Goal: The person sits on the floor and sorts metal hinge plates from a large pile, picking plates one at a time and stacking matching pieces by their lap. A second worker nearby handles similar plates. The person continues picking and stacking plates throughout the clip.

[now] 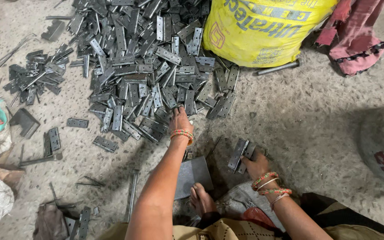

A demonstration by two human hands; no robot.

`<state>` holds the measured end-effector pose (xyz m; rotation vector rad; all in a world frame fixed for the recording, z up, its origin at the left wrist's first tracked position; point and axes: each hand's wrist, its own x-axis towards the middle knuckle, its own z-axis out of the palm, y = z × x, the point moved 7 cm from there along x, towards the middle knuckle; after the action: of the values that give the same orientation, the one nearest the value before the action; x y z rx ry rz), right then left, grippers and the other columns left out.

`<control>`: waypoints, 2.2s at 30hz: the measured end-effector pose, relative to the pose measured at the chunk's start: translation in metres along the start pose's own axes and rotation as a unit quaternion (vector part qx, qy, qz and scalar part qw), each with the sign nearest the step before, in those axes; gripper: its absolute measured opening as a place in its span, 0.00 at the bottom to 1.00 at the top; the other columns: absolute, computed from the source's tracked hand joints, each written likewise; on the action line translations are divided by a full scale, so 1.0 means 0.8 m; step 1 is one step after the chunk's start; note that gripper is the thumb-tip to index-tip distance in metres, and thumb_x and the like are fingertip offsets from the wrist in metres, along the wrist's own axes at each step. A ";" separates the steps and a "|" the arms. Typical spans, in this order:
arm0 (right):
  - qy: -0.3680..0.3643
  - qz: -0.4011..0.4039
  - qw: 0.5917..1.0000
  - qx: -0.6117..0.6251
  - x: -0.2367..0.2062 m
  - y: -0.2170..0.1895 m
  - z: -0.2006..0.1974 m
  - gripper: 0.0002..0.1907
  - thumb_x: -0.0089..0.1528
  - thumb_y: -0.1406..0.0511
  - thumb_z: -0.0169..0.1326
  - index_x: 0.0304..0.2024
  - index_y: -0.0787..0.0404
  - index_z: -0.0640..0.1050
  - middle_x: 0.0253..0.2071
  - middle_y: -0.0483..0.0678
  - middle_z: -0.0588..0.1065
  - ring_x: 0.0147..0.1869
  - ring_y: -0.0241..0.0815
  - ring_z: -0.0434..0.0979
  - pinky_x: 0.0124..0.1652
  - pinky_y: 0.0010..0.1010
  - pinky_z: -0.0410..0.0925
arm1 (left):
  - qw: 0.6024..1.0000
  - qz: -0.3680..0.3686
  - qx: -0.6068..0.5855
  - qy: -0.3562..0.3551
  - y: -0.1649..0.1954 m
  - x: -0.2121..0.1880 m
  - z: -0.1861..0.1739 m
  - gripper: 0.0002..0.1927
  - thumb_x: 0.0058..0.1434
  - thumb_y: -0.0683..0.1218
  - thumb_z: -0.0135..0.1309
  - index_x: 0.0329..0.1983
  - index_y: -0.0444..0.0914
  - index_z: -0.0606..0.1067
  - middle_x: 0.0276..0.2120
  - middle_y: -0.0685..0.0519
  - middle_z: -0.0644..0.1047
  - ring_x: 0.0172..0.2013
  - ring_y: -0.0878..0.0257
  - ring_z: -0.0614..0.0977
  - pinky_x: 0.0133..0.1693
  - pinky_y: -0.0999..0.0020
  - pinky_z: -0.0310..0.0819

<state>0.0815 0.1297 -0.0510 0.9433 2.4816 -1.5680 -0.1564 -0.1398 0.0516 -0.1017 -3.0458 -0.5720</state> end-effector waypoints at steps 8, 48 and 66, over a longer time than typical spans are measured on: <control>0.000 -0.042 0.999 -0.016 0.031 0.004 0.006 0.27 0.59 0.65 0.59 0.60 0.63 0.73 0.53 0.59 0.79 0.58 0.54 0.80 0.56 0.40 0.70 | 0.997 0.046 0.061 -0.022 0.004 0.047 0.036 0.29 0.51 0.38 0.62 0.57 0.36 0.67 0.53 0.40 0.75 0.55 0.42 0.77 0.55 0.54 0.74; -0.107 -0.079 0.986 0.100 -0.100 -0.026 0.018 0.18 0.61 0.65 0.56 0.54 0.62 0.79 0.46 0.51 0.83 0.49 0.43 0.82 0.49 0.33 0.73 | 0.992 -0.045 -0.055 -0.107 -0.015 -0.322 -0.025 0.19 0.55 0.46 0.59 0.48 0.34 0.73 0.34 0.33 0.80 0.39 0.35 0.81 0.44 0.43 0.76; -0.161 -0.044 0.935 0.313 -0.059 -0.030 0.041 0.27 0.56 0.73 0.60 0.60 0.67 0.74 0.46 0.47 0.81 0.47 0.38 0.78 0.48 0.32 0.72 | 0.912 -0.102 -0.366 -0.151 0.011 -0.301 0.071 0.24 0.67 0.57 0.56 0.59 0.39 0.74 0.52 0.40 0.79 0.53 0.44 0.80 0.52 0.52 0.72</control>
<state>0.0988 0.0731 -0.0305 0.5455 1.8468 -2.3848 0.0828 -0.1250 -0.0106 0.1230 -2.9310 -1.8434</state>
